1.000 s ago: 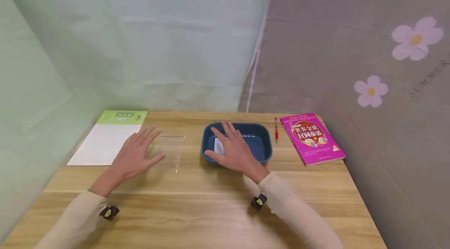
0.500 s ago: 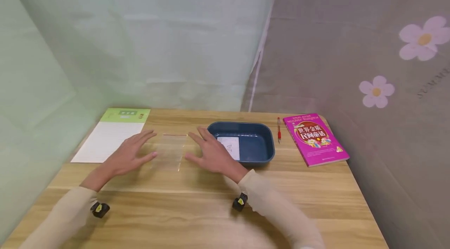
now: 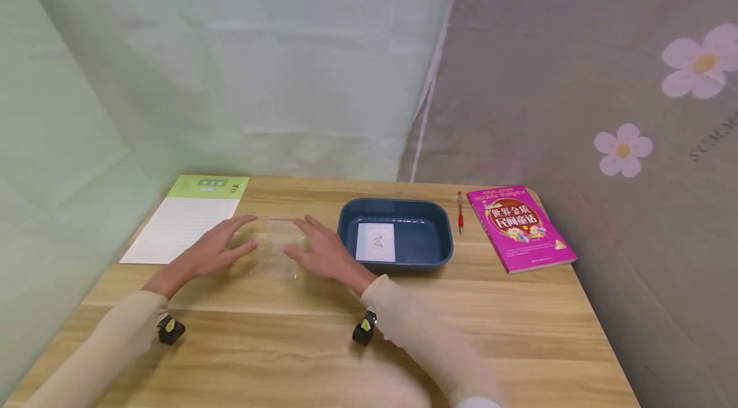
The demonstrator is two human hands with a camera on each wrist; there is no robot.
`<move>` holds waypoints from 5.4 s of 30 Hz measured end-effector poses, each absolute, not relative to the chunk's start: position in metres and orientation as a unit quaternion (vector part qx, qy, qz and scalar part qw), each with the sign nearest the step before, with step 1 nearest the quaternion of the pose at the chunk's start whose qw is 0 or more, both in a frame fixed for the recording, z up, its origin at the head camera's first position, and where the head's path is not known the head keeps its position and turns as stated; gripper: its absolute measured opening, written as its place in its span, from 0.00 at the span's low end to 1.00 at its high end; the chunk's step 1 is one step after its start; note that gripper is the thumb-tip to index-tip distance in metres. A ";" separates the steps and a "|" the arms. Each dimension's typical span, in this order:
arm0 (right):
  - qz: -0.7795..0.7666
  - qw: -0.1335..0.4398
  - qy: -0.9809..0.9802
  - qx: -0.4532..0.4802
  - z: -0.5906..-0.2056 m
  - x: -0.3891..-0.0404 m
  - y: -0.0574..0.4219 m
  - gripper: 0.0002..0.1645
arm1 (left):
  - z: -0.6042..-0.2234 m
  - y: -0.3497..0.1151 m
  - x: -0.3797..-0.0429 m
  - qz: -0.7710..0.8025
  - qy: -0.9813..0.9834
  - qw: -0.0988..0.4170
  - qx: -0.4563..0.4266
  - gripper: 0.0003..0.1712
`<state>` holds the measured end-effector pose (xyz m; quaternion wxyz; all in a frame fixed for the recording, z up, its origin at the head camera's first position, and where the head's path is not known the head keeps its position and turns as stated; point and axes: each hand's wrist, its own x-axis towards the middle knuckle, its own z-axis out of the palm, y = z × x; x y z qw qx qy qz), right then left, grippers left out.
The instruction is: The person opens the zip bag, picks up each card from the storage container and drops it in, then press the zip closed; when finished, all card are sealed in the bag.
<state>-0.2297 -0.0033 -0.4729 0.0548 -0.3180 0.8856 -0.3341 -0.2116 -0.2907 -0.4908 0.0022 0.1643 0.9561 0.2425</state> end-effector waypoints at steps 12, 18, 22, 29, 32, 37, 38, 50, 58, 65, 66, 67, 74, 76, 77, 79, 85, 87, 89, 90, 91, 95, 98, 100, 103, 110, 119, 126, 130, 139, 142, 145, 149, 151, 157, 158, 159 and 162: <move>-0.369 0.055 0.902 -0.218 -0.491 -0.239 -0.038 0.36 | -0.511 -0.289 -0.227 0.289 0.947 0.007 0.139 0.41; -0.393 0.053 0.905 -0.153 -0.500 -0.246 -0.046 0.36 | -0.517 -0.284 -0.236 0.309 0.943 0.009 0.121 0.38; -0.422 0.047 0.896 -0.127 -0.504 -0.248 -0.048 0.35 | -0.520 -0.281 -0.240 0.312 0.943 0.010 0.112 0.39; -0.450 0.035 0.887 -0.096 -0.509 -0.253 -0.050 0.34 | -0.527 -0.278 -0.243 0.317 0.942 -0.004 0.104 0.37; -0.452 0.023 0.887 -0.089 -0.512 -0.255 -0.050 0.33 | -0.529 -0.276 -0.245 0.324 0.940 -0.014 0.103 0.35; -0.447 0.005 0.891 -0.076 -0.515 -0.260 -0.053 0.30 | -0.531 -0.270 -0.249 0.318 0.942 -0.036 0.101 0.32; -0.445 0.003 0.893 -0.072 -0.515 -0.261 -0.054 0.30 | -0.531 -0.269 -0.250 0.315 0.943 -0.041 0.100 0.31; -0.450 0.001 0.891 -0.060 -0.515 -0.260 -0.062 0.26 | -0.532 -0.254 -0.254 0.293 0.954 -0.047 0.044 0.28; -0.474 -0.012 0.879 -0.052 -0.518 -0.261 -0.061 0.28 | -0.532 -0.252 -0.255 0.332 0.938 -0.087 0.041 0.15; -0.494 -0.013 0.868 -0.049 -0.518 -0.264 -0.059 0.24 | -0.531 -0.255 -0.252 0.370 0.921 -0.111 0.056 0.06; -0.495 -0.016 0.867 -0.051 -0.518 -0.264 -0.059 0.22 | -0.530 -0.256 -0.251 0.374 0.920 -0.107 0.055 0.06; -0.499 -0.019 0.865 -0.054 -0.518 -0.264 -0.058 0.20 | -0.528 -0.257 -0.250 0.378 0.919 -0.102 0.052 0.06; -0.494 -0.034 0.866 -0.064 -0.515 -0.263 -0.055 0.09 | -0.521 -0.263 -0.243 0.401 0.910 -0.095 0.044 0.11; -0.498 -0.036 0.864 -0.069 -0.512 -0.261 -0.055 0.07 | -0.518 -0.264 -0.241 0.406 0.906 -0.106 0.048 0.11; -0.501 -0.038 0.862 -0.074 -0.509 -0.261 -0.055 0.06 | -0.517 -0.265 -0.240 0.407 0.905 -0.113 0.051 0.11; -0.510 -0.037 0.855 -0.082 -0.504 -0.259 -0.056 0.06 | -0.514 -0.267 -0.237 0.410 0.902 -0.124 0.055 0.11; -0.538 -0.015 0.838 -0.086 -0.486 -0.251 -0.056 0.08 | -0.501 -0.269 -0.229 0.413 0.896 -0.155 0.059 0.11; -0.542 -0.009 0.836 -0.088 -0.480 -0.248 -0.055 0.10 | -0.496 -0.269 -0.226 0.415 0.893 -0.163 0.063 0.11; -0.542 -0.012 0.834 -0.098 -0.473 -0.246 -0.052 0.11 | -0.492 -0.267 -0.223 0.411 0.893 -0.170 0.070 0.12; -0.544 -0.013 0.833 -0.103 -0.469 -0.244 -0.051 0.11 | -0.489 -0.266 -0.221 0.411 0.892 -0.171 0.074 0.13; -0.546 -0.016 0.830 -0.111 -0.465 -0.243 -0.048 0.11 | -0.487 -0.265 -0.219 0.411 0.891 -0.174 0.077 0.13; -0.558 -0.013 0.818 -0.140 -0.450 -0.236 -0.036 0.13 | -0.476 -0.257 -0.212 0.425 0.884 -0.178 0.086 0.14; -0.571 -0.007 0.807 -0.153 -0.442 -0.231 -0.026 0.14 | -0.469 -0.250 -0.209 0.443 0.874 -0.179 0.095 0.14; -0.575 -0.007 0.802 -0.160 -0.438 -0.229 -0.018 0.14 | -0.464 -0.245 -0.207 0.456 0.866 -0.179 0.102 0.13; -0.577 -0.008 0.799 -0.170 -0.433 -0.226 -0.006 0.13 | -0.456 -0.235 -0.204 0.472 0.856 -0.178 0.115 0.12; -0.569 -0.024 0.799 -0.195 -0.425 -0.220 0.022 0.12 | -0.442 -0.214 -0.198 0.472 0.847 -0.196 0.149 0.09; -0.558 -0.047 0.799 -0.221 -0.418 -0.208 0.062 0.11 | -0.437 -0.185 -0.194 0.479 0.826 -0.214 0.209 0.08; -0.550 -0.050 0.803 -0.224 -0.416 -0.198 0.090 0.11 | -0.432 -0.159 -0.187 0.494 0.816 -0.195 0.229 0.07; -0.537 -0.065 0.809 -0.231 -0.413 -0.192 0.107 0.10 | -0.429 -0.144 -0.182 0.495 0.816 -0.181 0.240 0.08; -0.490 -0.067 0.838 -0.232 -0.410 -0.184 0.141 0.10 | -0.429 -0.118 -0.183 0.484 0.806 -0.166 0.296 0.08; -0.471 -0.065 0.845 -0.243 -0.409 -0.180 0.153 0.10 | -0.431 -0.111 -0.183 0.481 0.805 -0.148 0.313 0.07; -0.453 -0.060 0.851 -0.257 -0.409 -0.176 0.162 0.09 | -0.433 -0.106 -0.182 0.473 0.808 -0.132 0.325 0.08; -0.431 -0.045 0.860 -0.270 -0.407 -0.172 0.170 0.09 | -0.434 -0.099 -0.182 0.463 0.808 -0.120 0.344 0.07; -0.421 -0.035 0.865 -0.273 -0.407 -0.171 0.173 0.09 | -0.435 -0.096 -0.181 0.457 0.808 -0.116 0.352 0.07; -0.399 0.000 0.877 -0.268 -0.408 -0.168 0.179 0.08 | -0.437 -0.089 -0.180 0.443 0.811 -0.110 0.366 0.06; -0.399 0.006 0.878 -0.266 -0.407 -0.168 0.179 0.08 | -0.438 -0.089 -0.180 0.441 0.811 -0.111 0.367 0.06; -0.400 0.013 0.877 -0.264 -0.407 -0.167 0.180 0.08 | -0.439 -0.088 -0.180 0.438 0.812 -0.113 0.369 0.06; -0.407 0.035 0.874 -0.262 -0.407 -0.166 0.182 0.08 | -0.442 -0.087 -0.180 0.433 0.813 -0.118 0.372 0.06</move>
